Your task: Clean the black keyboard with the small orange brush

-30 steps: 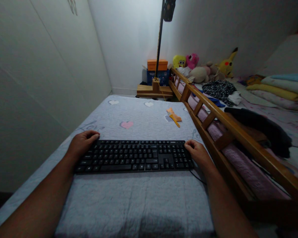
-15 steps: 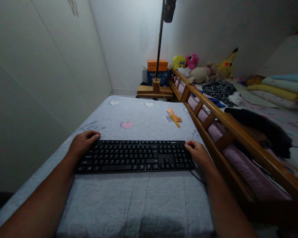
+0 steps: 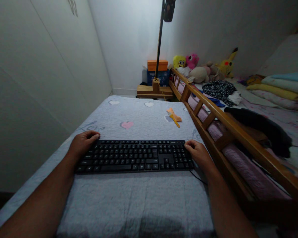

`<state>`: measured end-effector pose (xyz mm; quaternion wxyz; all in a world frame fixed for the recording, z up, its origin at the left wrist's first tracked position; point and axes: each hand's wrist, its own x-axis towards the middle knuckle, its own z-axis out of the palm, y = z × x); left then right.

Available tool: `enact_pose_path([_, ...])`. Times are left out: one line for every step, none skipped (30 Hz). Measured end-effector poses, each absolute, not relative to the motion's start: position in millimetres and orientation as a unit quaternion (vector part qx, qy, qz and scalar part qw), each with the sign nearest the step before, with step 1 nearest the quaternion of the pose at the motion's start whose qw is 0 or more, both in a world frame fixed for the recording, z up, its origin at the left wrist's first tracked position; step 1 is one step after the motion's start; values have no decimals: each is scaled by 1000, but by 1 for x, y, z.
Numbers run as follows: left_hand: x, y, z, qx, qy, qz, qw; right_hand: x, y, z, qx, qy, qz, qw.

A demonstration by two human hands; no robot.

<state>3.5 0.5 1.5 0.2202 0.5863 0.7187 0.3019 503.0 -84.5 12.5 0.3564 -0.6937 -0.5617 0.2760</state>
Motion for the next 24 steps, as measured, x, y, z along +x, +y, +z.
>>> enact_pose_path([3, 0, 2, 587, 719, 301, 220, 503, -84, 13, -693, -560, 279, 359])
enact_pose_path([3, 0, 2, 587, 719, 300, 220, 503, -84, 13, -691, -558, 283, 362])
enact_pose_path([3, 0, 3, 587, 719, 299, 220, 503, -84, 12, -690, -556, 286, 364])
enact_pose_path([4, 0, 3, 587, 720, 298, 220, 503, -84, 12, -689, -554, 289, 366])
enact_pose_path([4, 0, 4, 587, 720, 298, 220, 504, -84, 11, -687, -553, 292, 369])
enact_pose_path([4, 0, 4, 587, 720, 297, 221, 504, -83, 10, -686, -552, 294, 372])
enact_pose_path([4, 0, 4, 587, 720, 297, 220, 505, -83, 10, -684, -551, 296, 375])
enact_pose_path([4, 0, 5, 586, 721, 297, 220, 505, -83, 9, -683, -548, 299, 380])
enact_pose_path([4, 0, 5, 585, 722, 297, 220, 506, -83, 8, -681, -544, 302, 387])
enact_pose_path([5, 0, 5, 583, 723, 298, 219, 506, -83, 7, -679, -537, 305, 396])
enact_pose_path([5, 0, 5, 581, 724, 299, 220, 507, -83, 6, -679, -529, 309, 406])
enact_pose_path([5, 0, 5, 580, 725, 300, 221, 507, -82, 5, -678, -520, 312, 416])
enact_pose_path([6, 0, 5, 578, 725, 301, 224, 507, -82, 4, -677, -513, 313, 425])
enact_pose_path([6, 0, 5, 577, 724, 302, 226, 508, -82, 4, -677, -508, 313, 431])
enact_pose_path([6, 0, 5, 578, 724, 302, 226, 508, -82, 4, -677, -506, 311, 434])
enact_pose_path([6, -1, 5, 579, 723, 301, 226, 508, -82, 3, -678, -506, 308, 435])
enact_pose_path([6, -1, 5, 580, 723, 300, 225, 508, -82, 3, -678, -508, 306, 434])
enact_pose_path([6, -1, 6, 580, 724, 300, 223, 509, -82, 3, -679, -510, 304, 432])
enact_pose_path([6, -1, 6, 579, 725, 299, 223, 509, -82, 3, -679, -513, 302, 430])
enact_pose_path([6, -1, 6, 577, 726, 299, 224, 509, -82, 3, -678, -516, 302, 427])
enact_pose_path([6, -1, 6, 576, 726, 300, 226, 510, -82, 3, -678, -518, 303, 425])
enact_pose_path([6, -1, 6, 575, 726, 301, 228, 510, -82, 3, -677, -519, 304, 424])
enact_pose_path([6, -1, 6, 576, 725, 301, 229, 510, -82, 3, -678, -519, 305, 423])
enact_pose_path([6, -1, 6, 577, 724, 302, 230, 510, -81, 3, -678, -519, 306, 422])
